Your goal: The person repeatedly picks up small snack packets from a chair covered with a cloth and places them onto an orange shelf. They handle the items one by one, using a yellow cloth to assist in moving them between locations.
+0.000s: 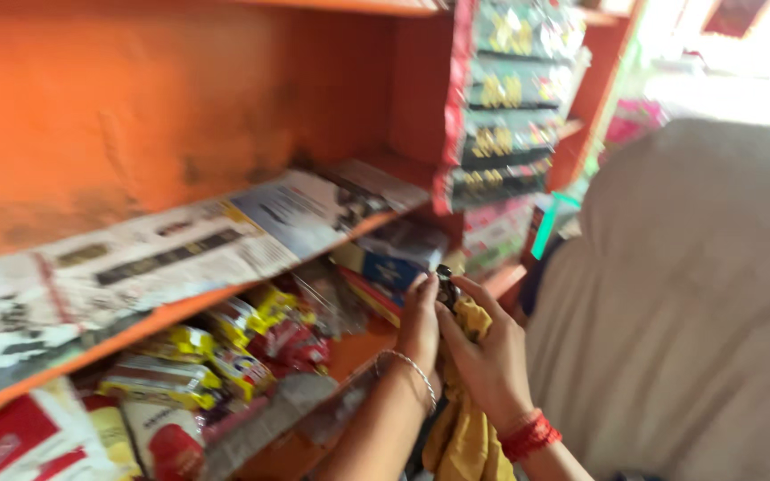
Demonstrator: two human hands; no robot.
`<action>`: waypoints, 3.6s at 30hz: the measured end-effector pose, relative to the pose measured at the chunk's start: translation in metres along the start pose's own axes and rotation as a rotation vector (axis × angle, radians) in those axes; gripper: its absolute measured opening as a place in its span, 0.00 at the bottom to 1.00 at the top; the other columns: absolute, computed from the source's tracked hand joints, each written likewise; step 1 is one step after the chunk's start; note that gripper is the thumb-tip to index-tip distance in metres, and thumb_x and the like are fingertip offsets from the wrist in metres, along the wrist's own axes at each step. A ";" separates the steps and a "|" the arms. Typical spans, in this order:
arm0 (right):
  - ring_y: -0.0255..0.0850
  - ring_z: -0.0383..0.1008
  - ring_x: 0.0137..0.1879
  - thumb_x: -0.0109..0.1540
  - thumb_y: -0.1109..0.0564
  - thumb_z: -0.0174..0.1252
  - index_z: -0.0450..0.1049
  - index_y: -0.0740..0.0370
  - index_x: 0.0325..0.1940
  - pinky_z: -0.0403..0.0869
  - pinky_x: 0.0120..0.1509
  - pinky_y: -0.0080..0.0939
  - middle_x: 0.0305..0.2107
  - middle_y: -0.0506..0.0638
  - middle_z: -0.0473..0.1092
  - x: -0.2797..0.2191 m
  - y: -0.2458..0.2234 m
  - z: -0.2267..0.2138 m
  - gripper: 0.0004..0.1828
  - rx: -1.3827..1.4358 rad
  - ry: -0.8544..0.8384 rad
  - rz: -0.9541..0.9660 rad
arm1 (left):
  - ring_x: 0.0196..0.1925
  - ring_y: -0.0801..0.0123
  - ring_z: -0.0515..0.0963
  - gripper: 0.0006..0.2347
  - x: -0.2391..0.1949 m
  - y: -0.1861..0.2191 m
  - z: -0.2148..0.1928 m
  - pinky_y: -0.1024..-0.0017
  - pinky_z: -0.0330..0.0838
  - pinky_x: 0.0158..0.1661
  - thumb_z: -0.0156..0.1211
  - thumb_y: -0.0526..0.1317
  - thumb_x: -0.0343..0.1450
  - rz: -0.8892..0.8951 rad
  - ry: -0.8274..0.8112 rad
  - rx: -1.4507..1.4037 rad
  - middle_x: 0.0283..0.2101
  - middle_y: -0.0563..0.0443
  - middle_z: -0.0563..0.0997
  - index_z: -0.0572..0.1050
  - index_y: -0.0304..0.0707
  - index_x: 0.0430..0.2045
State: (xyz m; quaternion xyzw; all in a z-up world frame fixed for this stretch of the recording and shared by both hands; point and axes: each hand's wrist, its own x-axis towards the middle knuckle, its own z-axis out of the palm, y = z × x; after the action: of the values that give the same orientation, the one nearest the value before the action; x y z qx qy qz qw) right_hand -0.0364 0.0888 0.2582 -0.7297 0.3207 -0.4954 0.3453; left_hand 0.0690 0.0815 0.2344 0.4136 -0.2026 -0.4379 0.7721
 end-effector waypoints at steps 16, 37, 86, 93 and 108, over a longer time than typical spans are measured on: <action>0.29 0.74 0.49 0.61 0.63 0.63 0.76 0.70 0.54 0.74 0.53 0.32 0.43 0.49 0.78 0.062 -0.226 0.070 0.17 0.467 -0.084 -0.578 | 0.45 0.72 0.79 0.14 -0.085 0.271 -0.012 0.70 0.74 0.46 0.54 0.47 0.74 0.449 -0.060 0.001 0.43 0.54 0.81 0.76 0.40 0.48; 0.29 0.76 0.36 0.61 0.57 0.64 0.78 0.65 0.50 0.76 0.40 0.32 0.34 0.49 0.80 0.022 -0.510 0.184 0.14 0.798 -0.339 -0.714 | 0.49 0.73 0.78 0.19 -0.247 0.565 -0.106 0.71 0.70 0.50 0.50 0.53 0.74 0.893 0.198 0.617 0.48 0.52 0.81 0.77 0.41 0.49; 0.54 0.80 0.48 0.59 0.41 0.60 0.84 0.53 0.46 0.74 0.55 0.51 0.36 0.62 0.79 0.169 -0.562 0.321 0.19 0.152 -0.145 -0.643 | 0.45 0.47 0.84 0.14 -0.235 0.611 -0.174 0.58 0.76 0.47 0.58 0.45 0.70 1.097 0.559 1.397 0.40 0.36 0.85 0.81 0.34 0.41; 0.58 0.78 0.49 0.60 0.38 0.61 0.81 0.57 0.47 0.73 0.55 0.54 0.38 0.62 0.78 0.164 -0.565 0.319 0.23 0.071 -0.119 -0.675 | 0.46 0.48 0.84 0.15 -0.234 0.613 -0.176 0.59 0.76 0.48 0.58 0.45 0.70 1.077 0.560 1.397 0.40 0.35 0.85 0.81 0.33 0.42; 0.36 0.78 0.38 0.57 0.59 0.64 0.78 0.66 0.42 0.76 0.45 0.39 0.32 0.50 0.79 0.158 -0.524 0.293 0.11 0.505 -0.234 -0.711 | 0.43 0.52 0.86 0.15 -0.230 0.615 -0.178 0.61 0.76 0.45 0.59 0.46 0.69 0.990 0.618 1.393 0.38 0.36 0.85 0.81 0.34 0.42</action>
State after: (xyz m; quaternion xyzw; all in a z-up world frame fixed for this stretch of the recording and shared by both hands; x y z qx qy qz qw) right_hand 0.3540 0.3063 0.6891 -0.7386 -0.1219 -0.5602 0.3548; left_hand 0.3787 0.5260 0.6454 0.7514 -0.3600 0.2957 0.4672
